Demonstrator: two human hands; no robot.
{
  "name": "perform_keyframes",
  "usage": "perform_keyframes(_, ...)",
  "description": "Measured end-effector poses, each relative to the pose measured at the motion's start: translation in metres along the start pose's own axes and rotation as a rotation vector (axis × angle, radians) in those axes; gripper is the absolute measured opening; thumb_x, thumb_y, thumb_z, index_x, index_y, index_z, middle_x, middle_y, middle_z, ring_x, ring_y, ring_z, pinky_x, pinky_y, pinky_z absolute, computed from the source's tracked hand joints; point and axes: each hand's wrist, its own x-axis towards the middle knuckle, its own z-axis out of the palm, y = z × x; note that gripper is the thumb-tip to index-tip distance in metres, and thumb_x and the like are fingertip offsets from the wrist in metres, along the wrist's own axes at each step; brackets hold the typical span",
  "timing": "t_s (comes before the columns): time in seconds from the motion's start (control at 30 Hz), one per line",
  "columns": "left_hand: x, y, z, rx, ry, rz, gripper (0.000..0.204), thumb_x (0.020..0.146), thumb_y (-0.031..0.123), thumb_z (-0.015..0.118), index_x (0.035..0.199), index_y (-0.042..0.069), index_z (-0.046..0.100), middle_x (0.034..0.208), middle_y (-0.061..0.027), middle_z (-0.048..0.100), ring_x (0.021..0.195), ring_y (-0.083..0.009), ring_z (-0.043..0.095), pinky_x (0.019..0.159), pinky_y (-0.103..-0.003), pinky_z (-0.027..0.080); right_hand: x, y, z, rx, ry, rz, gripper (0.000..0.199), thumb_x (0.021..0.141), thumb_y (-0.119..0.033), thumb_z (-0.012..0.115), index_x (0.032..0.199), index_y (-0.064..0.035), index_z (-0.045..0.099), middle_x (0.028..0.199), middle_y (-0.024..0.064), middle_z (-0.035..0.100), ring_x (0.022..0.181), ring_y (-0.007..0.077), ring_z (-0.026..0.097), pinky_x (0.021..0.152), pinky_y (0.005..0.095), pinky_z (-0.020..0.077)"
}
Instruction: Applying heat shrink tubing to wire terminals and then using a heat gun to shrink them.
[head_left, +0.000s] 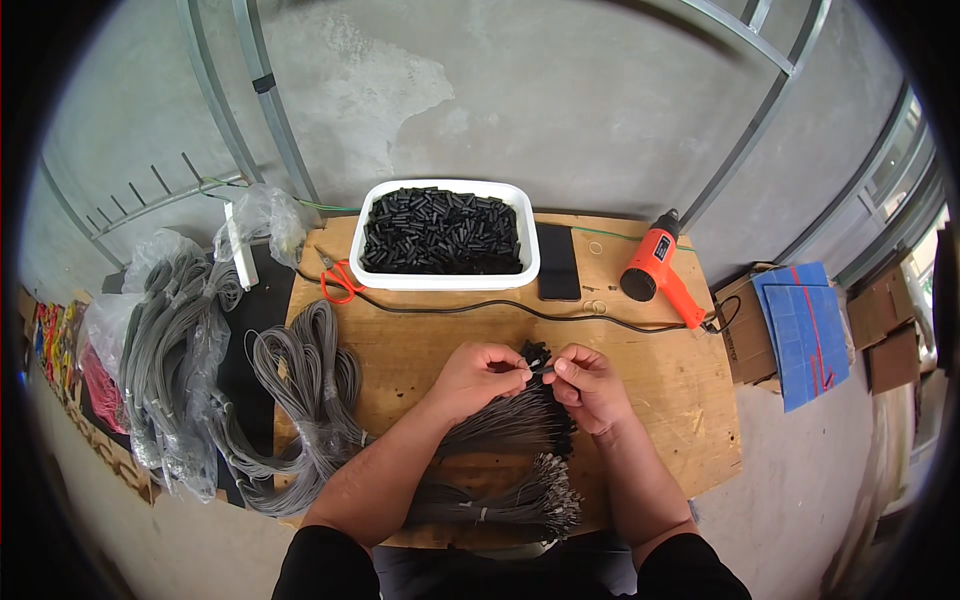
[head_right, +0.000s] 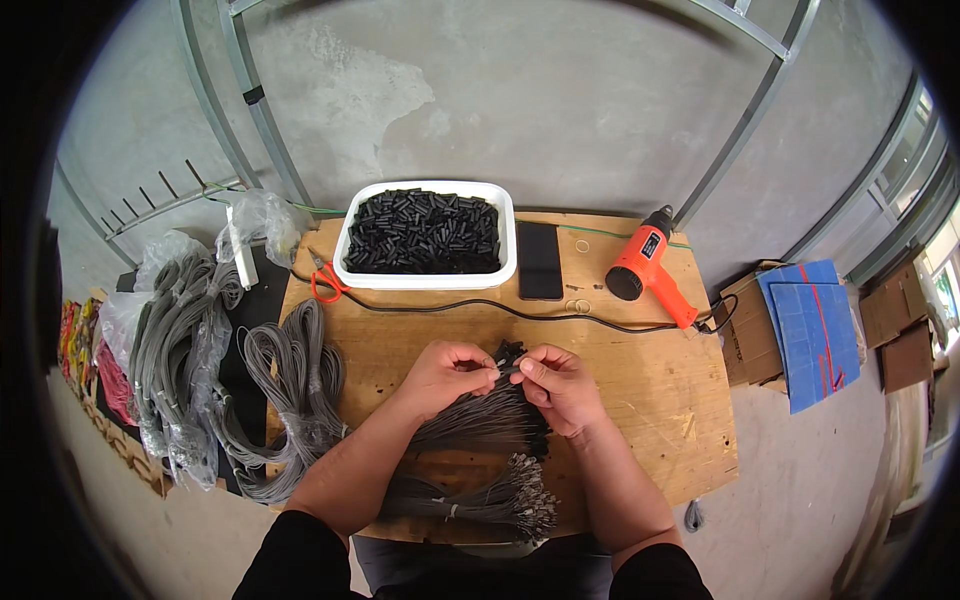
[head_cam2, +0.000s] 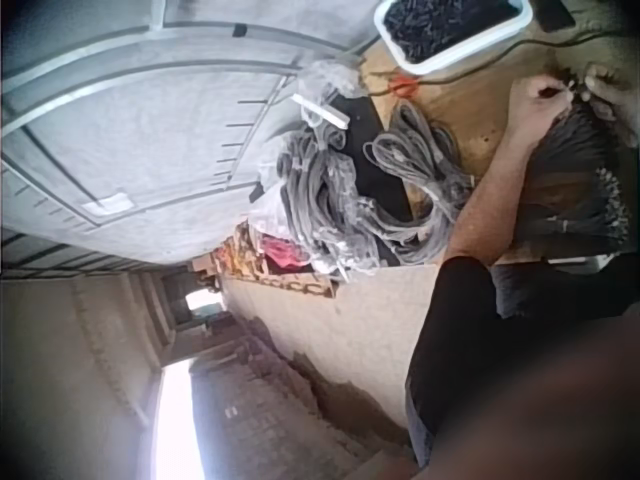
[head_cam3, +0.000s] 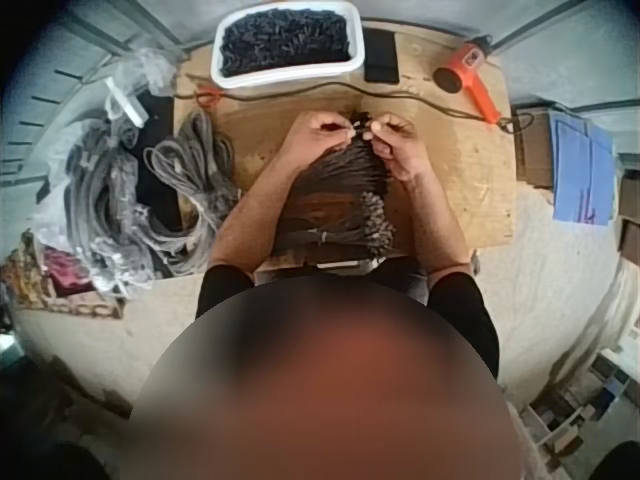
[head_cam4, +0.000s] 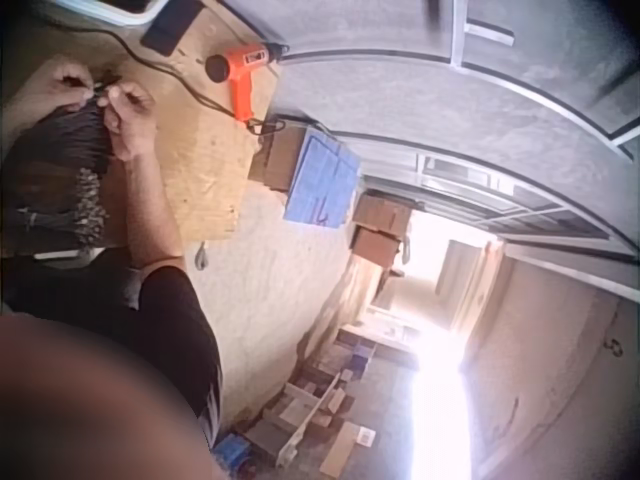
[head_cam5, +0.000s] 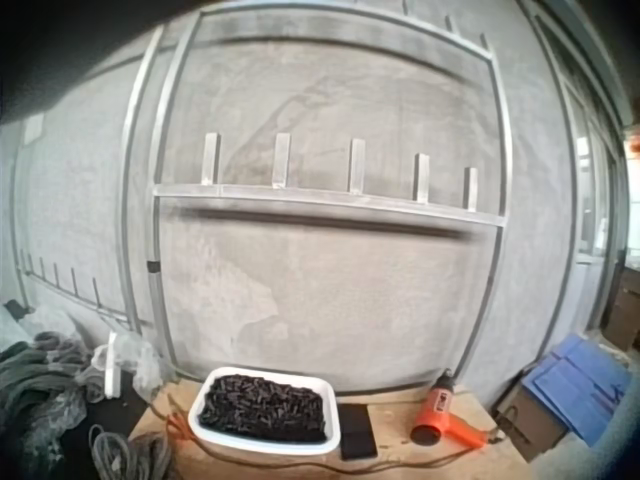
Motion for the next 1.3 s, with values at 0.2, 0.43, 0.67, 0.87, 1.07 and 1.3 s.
perform_keyframes(0.2, 0.001, -0.003, 0.000, -0.031, -0.034, -0.022, 0.016, 0.093, 0.008, 0.074, 0.098, -0.006, 0.071, 0.082, -0.0066, 0.071, 0.073, -0.0110, 0.066, 0.068, -0.024, 0.053, 0.000, -0.007, -0.003, -0.029, 0.019, -0.028, 0.012, 0.100, -0.014, 0.066, 0.098, -0.0018, 0.066, 0.083, 0.0085, 0.070, 0.054, 0.0077, 0.045, 0.049, 0.0198, 0.0353)
perform_keyframes(0.43, 0.004, -0.013, -0.002, 0.235, -0.011, 0.234, 0.018, 0.093, 0.012, 0.077, 0.100, -0.004, 0.074, 0.090, -0.0051, 0.075, 0.075, -0.0094, 0.066, 0.070, -0.023, 0.053, 0.005, -0.017, -0.008, 0.121, 0.149, -0.114, 0.011, 0.100, -0.012, 0.061, 0.103, -0.0015, 0.063, 0.092, 0.0094, 0.065, 0.067, 0.0120, 0.052, 0.056, 0.0223, 0.0391)
perform_keyframes(0.67, 0.002, -0.003, 0.000, -0.056, 0.032, -0.001, 0.015, 0.095, 0.003, 0.071, 0.106, -0.008, 0.071, 0.085, -0.0074, 0.069, 0.073, -0.0101, 0.062, 0.066, -0.024, 0.052, 0.013, -0.014, -0.036, 0.411, 0.168, -0.099, 0.014, 0.095, 0.004, 0.050, 0.105, 0.0019, 0.059, 0.104, 0.0147, 0.062, 0.080, 0.0178, 0.055, 0.065, 0.0261, 0.0446)
perform_keyframes(0.87, 0.005, -0.008, -0.002, -0.064, 0.089, -0.018, 0.015, 0.096, 0.004, 0.070, 0.106, -0.008, 0.069, 0.084, -0.0061, 0.067, 0.069, -0.0098, 0.059, 0.064, -0.025, 0.051, 0.014, -0.016, -0.043, 0.497, 0.313, -0.148, 0.011, 0.100, 0.006, 0.049, 0.103, 0.0025, 0.059, 0.106, 0.0168, 0.061, 0.092, 0.0223, 0.061, 0.076, 0.0257, 0.0526)
perform_keyframes(1.07, 0.005, -0.007, -0.001, -0.070, 0.111, -0.061, 0.017, 0.096, 0.007, 0.072, 0.107, -0.005, 0.069, 0.084, -0.0052, 0.067, 0.073, -0.0104, 0.064, 0.066, -0.025, 0.055, 0.014, -0.015, -0.040, 0.395, 0.273, -0.191, 0.013, 0.100, 0.008, 0.049, 0.103, 0.0028, 0.060, 0.107, 0.0170, 0.066, 0.103, 0.0261, 0.067, 0.093, 0.0290, 0.0596)
perform_keyframes(1.3, 0.003, -0.003, 0.001, -0.063, 0.068, -0.078, 0.016, 0.095, 0.007, 0.072, 0.106, -0.004, 0.070, 0.083, -0.0039, 0.068, 0.071, -0.0101, 0.065, 0.065, -0.025, 0.056, 0.017, -0.009, -0.045, 0.369, 0.246, -0.161, 0.013, 0.101, 0.005, 0.051, 0.108, 0.0027, 0.061, 0.106, 0.0163, 0.068, 0.100, 0.0240, 0.070, 0.087, 0.0253, 0.0628)
